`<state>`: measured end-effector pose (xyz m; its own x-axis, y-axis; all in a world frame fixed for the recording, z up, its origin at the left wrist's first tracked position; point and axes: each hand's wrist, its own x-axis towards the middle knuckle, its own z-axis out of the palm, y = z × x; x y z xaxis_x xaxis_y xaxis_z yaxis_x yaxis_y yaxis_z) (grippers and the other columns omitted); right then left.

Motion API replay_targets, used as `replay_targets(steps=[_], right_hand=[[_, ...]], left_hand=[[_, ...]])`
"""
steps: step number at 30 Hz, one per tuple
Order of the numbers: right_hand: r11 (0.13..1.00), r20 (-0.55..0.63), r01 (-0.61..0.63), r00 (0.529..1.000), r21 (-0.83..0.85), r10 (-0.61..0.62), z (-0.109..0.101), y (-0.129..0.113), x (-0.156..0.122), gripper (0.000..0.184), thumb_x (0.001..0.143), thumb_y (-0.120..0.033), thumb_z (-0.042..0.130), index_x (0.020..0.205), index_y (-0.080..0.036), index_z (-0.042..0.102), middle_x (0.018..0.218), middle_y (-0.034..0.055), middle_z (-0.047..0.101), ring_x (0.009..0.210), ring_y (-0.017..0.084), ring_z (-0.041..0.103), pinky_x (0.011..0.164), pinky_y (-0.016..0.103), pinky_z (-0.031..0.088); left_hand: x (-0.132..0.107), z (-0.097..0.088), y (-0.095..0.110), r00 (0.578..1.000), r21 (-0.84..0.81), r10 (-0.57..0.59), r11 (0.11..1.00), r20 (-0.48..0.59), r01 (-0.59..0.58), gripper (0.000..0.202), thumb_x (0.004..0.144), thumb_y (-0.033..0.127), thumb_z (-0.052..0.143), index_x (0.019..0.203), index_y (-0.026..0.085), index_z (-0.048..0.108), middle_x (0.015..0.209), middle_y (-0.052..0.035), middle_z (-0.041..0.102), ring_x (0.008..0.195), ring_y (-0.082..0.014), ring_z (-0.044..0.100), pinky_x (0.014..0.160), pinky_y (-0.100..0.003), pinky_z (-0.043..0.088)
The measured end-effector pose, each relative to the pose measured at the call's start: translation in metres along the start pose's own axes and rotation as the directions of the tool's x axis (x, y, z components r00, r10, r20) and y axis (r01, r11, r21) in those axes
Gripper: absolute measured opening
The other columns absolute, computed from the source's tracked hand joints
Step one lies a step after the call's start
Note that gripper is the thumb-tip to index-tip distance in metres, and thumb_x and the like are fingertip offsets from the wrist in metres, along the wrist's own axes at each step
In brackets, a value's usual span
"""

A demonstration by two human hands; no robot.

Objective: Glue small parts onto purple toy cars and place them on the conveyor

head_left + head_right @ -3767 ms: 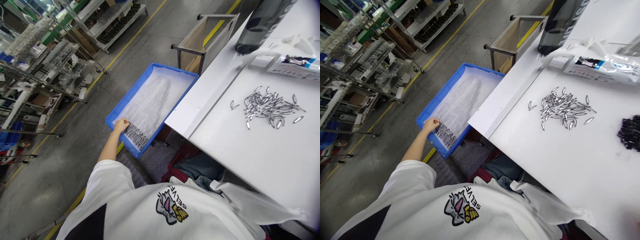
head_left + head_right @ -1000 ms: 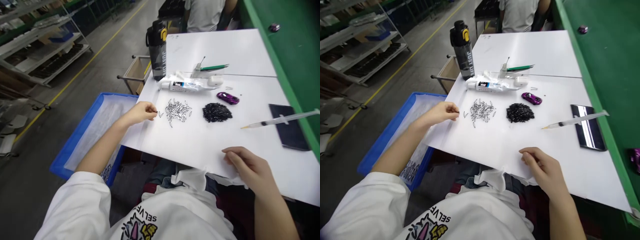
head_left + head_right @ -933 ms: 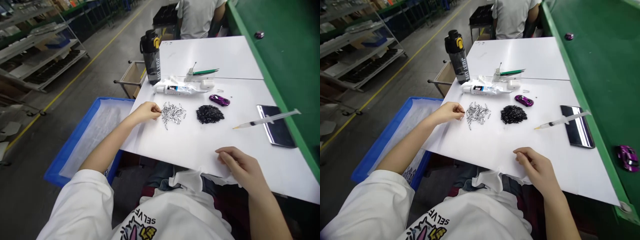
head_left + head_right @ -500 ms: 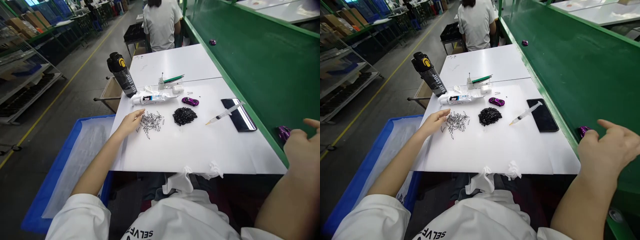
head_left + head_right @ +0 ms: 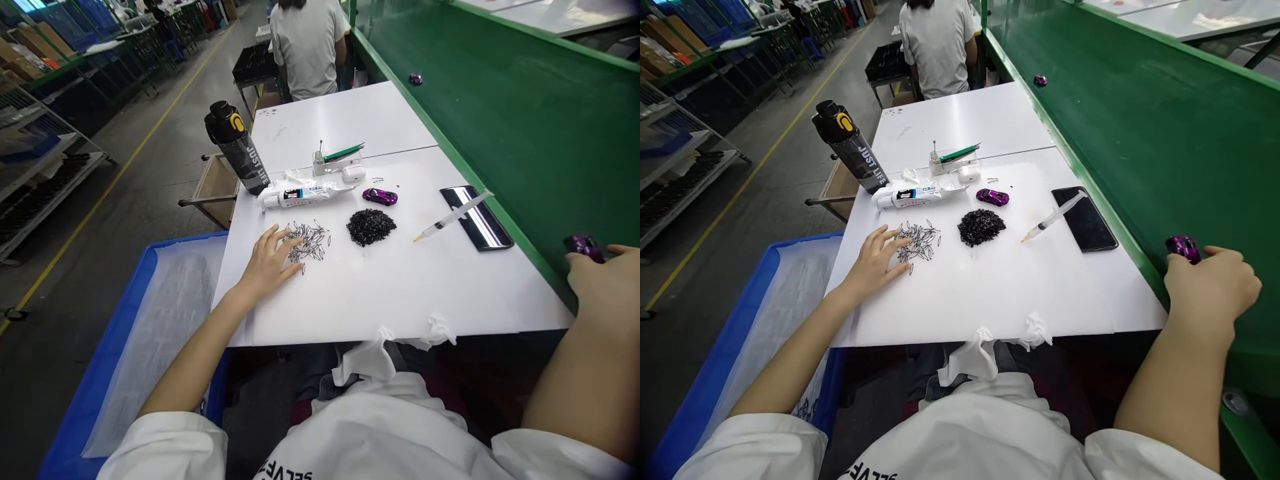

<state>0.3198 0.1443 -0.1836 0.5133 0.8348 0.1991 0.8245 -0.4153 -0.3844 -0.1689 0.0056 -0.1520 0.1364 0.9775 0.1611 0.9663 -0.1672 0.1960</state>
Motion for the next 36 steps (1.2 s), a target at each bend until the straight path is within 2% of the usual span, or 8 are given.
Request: replay_targets(steps=[2, 5, 9, 12, 19, 24, 30, 36], right_hand=[[0.988, 0.026, -0.089, 0.996, 0.125, 0.086, -0.019, -0.017, -0.032, 0.058, 0.071, -0.024, 0.066, 0.125, -0.005, 0.054, 0.102, 0.0255, 0.061, 0.095, 0.039, 0.059, 0.068, 0.048, 0.041], [0.876, 0.058, 0.306, 0.935, 0.374, -0.351, -0.039, -0.045, -0.090, 0.045, 0.075, -0.029, 0.066, 0.118, -0.019, 0.059, 0.104, 0.0127, 0.063, 0.087, 0.025, 0.062, 0.073, 0.036, 0.048], [0.507, 0.174, 0.676, 0.499, 0.535, -0.849, -0.035, -0.075, -0.145, 0.037, 0.085, -0.031, 0.056, 0.119, -0.018, 0.053, 0.103, 0.0090, 0.062, 0.093, 0.022, 0.058, 0.078, 0.037, 0.051], [0.398, 0.186, 0.755, 0.355, 0.520, -0.916, -0.025, -0.090, -0.159, 0.032, 0.088, -0.027, 0.050, 0.120, -0.019, 0.050, 0.099, 0.0077, 0.061, 0.094, 0.023, 0.056, 0.077, 0.039, 0.050], [0.354, 0.215, 0.803, 0.283, 0.479, -0.935, -0.027, -0.096, -0.159, 0.038, 0.089, -0.026, 0.047, 0.126, -0.019, 0.042, 0.110, 0.0082, 0.057, 0.102, 0.024, 0.051, 0.086, 0.042, 0.047], [0.421, 0.229, 0.821, 0.357, 0.384, -0.905, -0.032, -0.088, -0.159, 0.040, 0.089, -0.030, 0.047, 0.127, -0.018, 0.043, 0.110, 0.0110, 0.054, 0.102, 0.026, 0.051, 0.085, 0.043, 0.047], [0.512, 0.198, 0.804, 0.473, 0.303, -0.859, -0.020, -0.092, -0.156, 0.040, 0.087, -0.034, 0.053, 0.122, -0.014, 0.048, 0.094, 0.0097, 0.057, 0.086, 0.025, 0.055, 0.074, 0.040, 0.049], [0.361, 0.190, 0.853, 0.310, 0.377, -0.932, -0.015, -0.115, -0.157, 0.030, 0.088, -0.024, 0.051, 0.116, -0.013, 0.053, 0.087, 0.0073, 0.061, 0.080, 0.023, 0.056, 0.072, 0.038, 0.050]], left_hand=[[0.002, 0.002, 0.008, 0.996, 0.034, 0.019, 0.999, -0.082, -0.016, 0.034, 0.086, 0.028, 0.052, 0.118, 0.018, 0.055, 0.129, -0.0126, 0.049, 0.133, -0.0309, 0.028, 0.106, -0.052, 0.031], [0.001, 0.002, 0.027, 0.985, 0.021, 0.065, 0.998, -0.160, -0.063, 0.027, 0.089, 0.021, 0.044, 0.112, 0.019, 0.058, 0.120, -0.0093, 0.056, 0.127, -0.0267, 0.037, 0.106, -0.045, 0.034], [-0.002, 0.008, 0.040, 0.995, 0.101, -0.008, 0.995, -0.100, 0.018, 0.040, 0.085, 0.032, 0.054, 0.124, 0.019, 0.052, 0.134, -0.0161, 0.043, 0.133, -0.0344, 0.027, 0.104, -0.054, 0.031], [-0.001, 0.015, 0.037, 0.990, 0.151, -0.121, 0.980, -0.073, 0.131, 0.048, 0.086, 0.037, 0.054, 0.130, 0.018, 0.047, 0.140, -0.0195, 0.035, 0.136, -0.0378, 0.019, 0.104, -0.058, 0.028], [-0.007, 0.006, 0.058, 0.977, 0.103, -0.015, 0.994, -0.212, 0.038, 0.039, 0.091, 0.037, 0.046, 0.122, 0.016, 0.052, 0.127, -0.0144, 0.053, 0.129, -0.0328, 0.035, 0.103, -0.050, 0.035], [-0.001, 0.006, 0.103, 0.963, -0.192, 0.268, 0.944, -0.032, -0.270, 0.034, 0.093, 0.023, 0.036, 0.123, 0.012, 0.049, 0.118, -0.0093, 0.061, 0.108, -0.0199, 0.054, 0.096, -0.035, 0.044], [0.000, 0.014, 0.140, 0.965, -0.317, 0.230, 0.931, 0.128, -0.180, 0.047, 0.087, 0.023, 0.045, 0.131, 0.007, 0.040, 0.118, -0.0143, 0.059, 0.108, -0.0273, 0.051, 0.092, -0.043, 0.044], [-0.022, 0.000, 0.141, 0.942, -0.450, 0.299, 0.869, 0.149, -0.205, 0.034, 0.088, 0.023, 0.044, 0.122, 0.016, 0.048, 0.094, -0.0044, 0.069, 0.084, -0.0192, 0.062, 0.077, -0.033, 0.049]])
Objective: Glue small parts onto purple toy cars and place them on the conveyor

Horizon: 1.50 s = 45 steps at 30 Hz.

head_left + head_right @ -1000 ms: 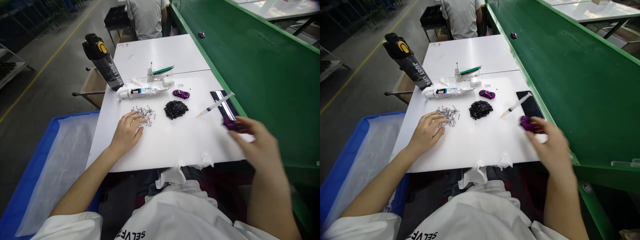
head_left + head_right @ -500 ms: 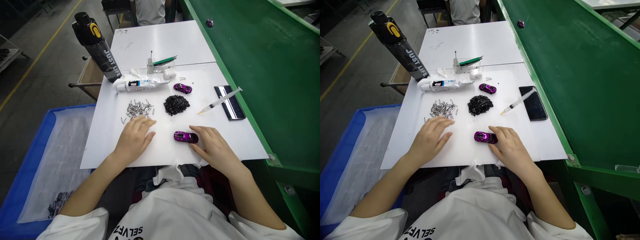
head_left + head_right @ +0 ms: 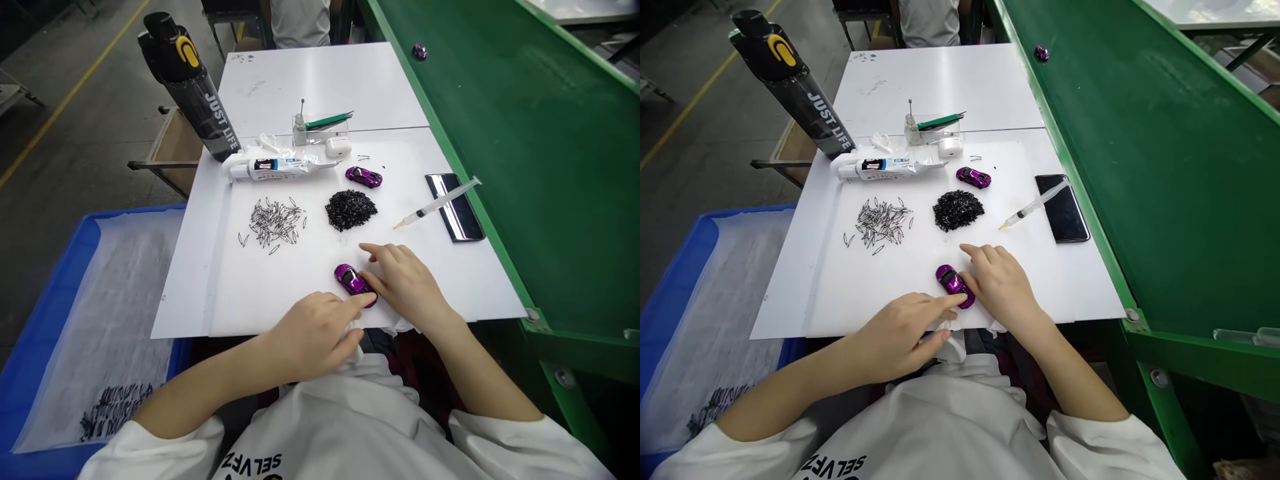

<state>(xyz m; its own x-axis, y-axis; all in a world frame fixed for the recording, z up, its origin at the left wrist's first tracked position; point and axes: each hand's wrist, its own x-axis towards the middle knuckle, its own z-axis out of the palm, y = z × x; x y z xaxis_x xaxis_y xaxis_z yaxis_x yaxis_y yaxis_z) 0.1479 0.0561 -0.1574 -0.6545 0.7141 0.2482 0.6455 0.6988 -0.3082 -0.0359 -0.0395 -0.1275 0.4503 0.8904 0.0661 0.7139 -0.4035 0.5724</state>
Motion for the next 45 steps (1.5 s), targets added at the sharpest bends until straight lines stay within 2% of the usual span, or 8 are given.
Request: replay_targets(steps=[3, 6, 8, 13, 19, 23, 28, 45], right_hand=[[0.989, -0.190, -0.085, 0.976, 0.120, 0.107, -0.018, 0.012, 0.009, 0.023, 0.089, -0.023, 0.051, 0.109, -0.015, 0.058, 0.090, 0.0069, 0.062, 0.081, 0.019, 0.057, 0.070, 0.033, 0.051], [0.898, -0.512, -0.243, 0.753, 0.367, 0.413, -0.037, 0.035, 0.020, 0.043, 0.085, -0.026, 0.056, 0.125, -0.014, 0.046, 0.127, 0.0143, 0.046, 0.111, 0.022, 0.050, 0.085, 0.034, 0.048], [0.671, -0.347, -0.282, 0.683, 0.686, 0.642, -0.041, 0.049, 0.029, 0.062, 0.081, -0.031, 0.059, 0.135, -0.018, 0.031, 0.139, 0.0140, 0.033, 0.123, 0.024, 0.042, 0.091, 0.038, 0.046], [0.259, 0.236, -0.451, 0.780, 0.854, 0.580, -0.029, 0.062, 0.045, 0.041, 0.073, -0.058, 0.059, 0.088, -0.019, 0.060, 0.102, 0.0080, 0.061, 0.106, 0.025, 0.055, 0.096, 0.045, 0.044], [0.260, -0.113, -0.038, 0.833, 0.965, 0.542, -0.037, 0.026, 0.040, 0.025, 0.081, -0.042, 0.060, 0.068, -0.022, 0.060, 0.081, 0.0007, 0.065, 0.093, 0.019, 0.061, 0.082, 0.037, 0.051], [0.179, -0.364, 0.339, 0.923, 0.923, 0.127, -0.047, -0.012, 0.041, 0.010, 0.084, -0.018, 0.054, 0.089, -0.023, 0.062, 0.054, -0.0052, 0.051, 0.045, 0.008, 0.048, 0.048, 0.023, 0.045], [0.035, -0.135, 0.147, 0.963, 0.988, -0.233, -0.043, -0.025, 0.043, 0.041, 0.091, -0.042, 0.047, 0.060, -0.018, 0.035, 0.049, -0.0047, 0.034, 0.043, 0.009, 0.034, 0.049, 0.025, 0.032], [0.048, -0.233, 0.251, 0.944, 0.967, -0.233, -0.017, -0.009, 0.035, 0.051, 0.094, -0.054, 0.028, 0.059, -0.017, 0.034, 0.049, -0.0029, 0.027, 0.044, 0.008, 0.027, 0.053, 0.026, 0.031]], left_hand=[[0.010, -0.013, -0.013, 1.000, 0.176, 0.025, 0.984, -0.018, -0.022, 0.023, 0.089, 0.023, 0.042, 0.105, 0.017, 0.058, 0.086, -0.0037, 0.069, 0.076, -0.0189, 0.062, 0.069, -0.032, 0.049], [0.033, -0.022, -0.032, 0.986, 0.315, 0.158, 0.935, 0.046, -0.164, 0.035, 0.083, 0.015, 0.048, 0.117, 0.015, 0.054, 0.119, -0.0101, 0.060, 0.102, -0.0228, 0.058, 0.085, -0.035, 0.047], [0.045, -0.022, -0.041, 0.970, 0.321, 0.196, 0.918, 0.143, -0.233, 0.047, 0.080, 0.011, 0.050, 0.126, 0.014, 0.047, 0.128, -0.0117, 0.054, 0.112, -0.0240, 0.052, 0.092, -0.037, 0.044], [0.046, -0.011, -0.046, 0.992, 0.326, 0.117, 0.937, 0.038, -0.123, 0.039, 0.082, 0.026, 0.059, 0.118, 0.013, 0.052, 0.091, -0.0067, 0.065, 0.086, -0.0216, 0.059, 0.076, -0.033, 0.047], [0.035, -0.005, -0.046, 0.987, 0.343, 0.153, 0.930, -0.042, -0.130, 0.043, 0.078, 0.031, 0.066, 0.116, 0.014, 0.052, 0.095, -0.0072, 0.064, 0.084, -0.0215, 0.059, 0.072, -0.032, 0.047], [0.034, -0.005, -0.048, 0.974, 0.331, 0.188, 0.934, -0.124, -0.138, 0.025, 0.082, 0.021, 0.057, 0.106, 0.014, 0.058, 0.081, -0.0032, 0.065, 0.074, -0.0181, 0.058, 0.067, -0.029, 0.047], [0.033, -0.005, -0.051, 0.971, 0.237, 0.094, 0.971, -0.221, -0.040, 0.019, 0.084, 0.027, 0.055, 0.098, 0.015, 0.061, 0.068, -0.0013, 0.064, 0.069, -0.0160, 0.059, 0.060, -0.025, 0.046], [0.035, -0.006, -0.054, 0.979, 0.195, 0.034, 0.981, -0.200, 0.006, 0.019, 0.088, 0.028, 0.050, 0.096, 0.017, 0.063, 0.068, -0.0017, 0.064, 0.067, -0.0160, 0.059, 0.057, -0.025, 0.042]])
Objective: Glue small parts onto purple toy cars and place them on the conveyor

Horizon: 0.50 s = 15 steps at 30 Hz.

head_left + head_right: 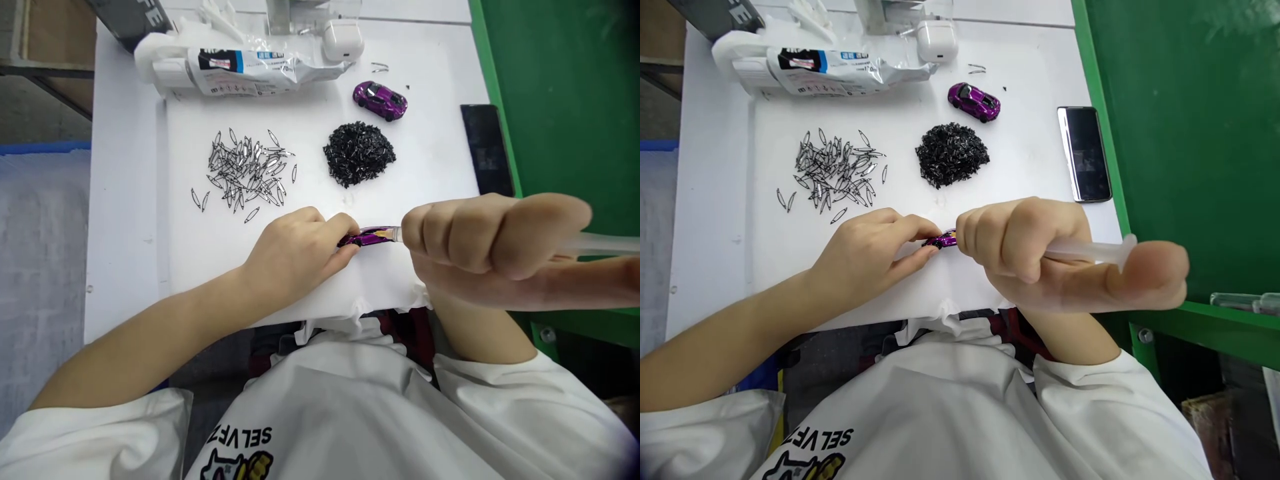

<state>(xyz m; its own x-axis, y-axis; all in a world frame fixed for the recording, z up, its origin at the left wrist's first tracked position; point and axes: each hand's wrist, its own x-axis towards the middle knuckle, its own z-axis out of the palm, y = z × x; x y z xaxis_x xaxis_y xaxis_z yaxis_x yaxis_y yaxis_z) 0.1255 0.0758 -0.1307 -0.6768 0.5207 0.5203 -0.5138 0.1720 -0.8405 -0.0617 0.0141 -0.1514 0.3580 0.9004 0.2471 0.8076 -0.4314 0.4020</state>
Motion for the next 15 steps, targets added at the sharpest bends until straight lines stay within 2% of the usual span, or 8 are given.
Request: replay_targets(steps=[7, 15], right_hand=[[1.000, 0.064, 0.027, 0.998, 0.012, -0.027, -0.0036, 0.0030, 0.0014, 0.049, 0.094, -0.051, 0.029, 0.060, -0.018, 0.035, 0.050, -0.0029, 0.029, 0.043, 0.008, 0.028, 0.051, 0.026, 0.032], [1.000, 0.012, -0.011, 1.000, -0.027, 0.011, -0.0024, 0.0020, 0.0000, 0.049, 0.094, -0.050, 0.029, 0.058, -0.018, 0.036, 0.048, -0.0029, 0.027, 0.043, 0.009, 0.030, 0.051, 0.026, 0.033]], left_hand=[[-0.0002, -0.0011, 0.0000, 1.000, -0.005, -0.015, 1.000, 0.019, 0.015, 0.018, 0.088, 0.028, 0.051, 0.097, 0.017, 0.062, 0.070, -0.0013, 0.065, 0.069, -0.0152, 0.059, 0.057, -0.024, 0.041], [0.0009, -0.0028, 0.0013, 0.997, 0.001, -0.041, 0.999, 0.058, 0.041, 0.019, 0.088, 0.029, 0.050, 0.099, 0.018, 0.062, 0.069, -0.0013, 0.063, 0.069, -0.0161, 0.058, 0.058, -0.025, 0.040]])
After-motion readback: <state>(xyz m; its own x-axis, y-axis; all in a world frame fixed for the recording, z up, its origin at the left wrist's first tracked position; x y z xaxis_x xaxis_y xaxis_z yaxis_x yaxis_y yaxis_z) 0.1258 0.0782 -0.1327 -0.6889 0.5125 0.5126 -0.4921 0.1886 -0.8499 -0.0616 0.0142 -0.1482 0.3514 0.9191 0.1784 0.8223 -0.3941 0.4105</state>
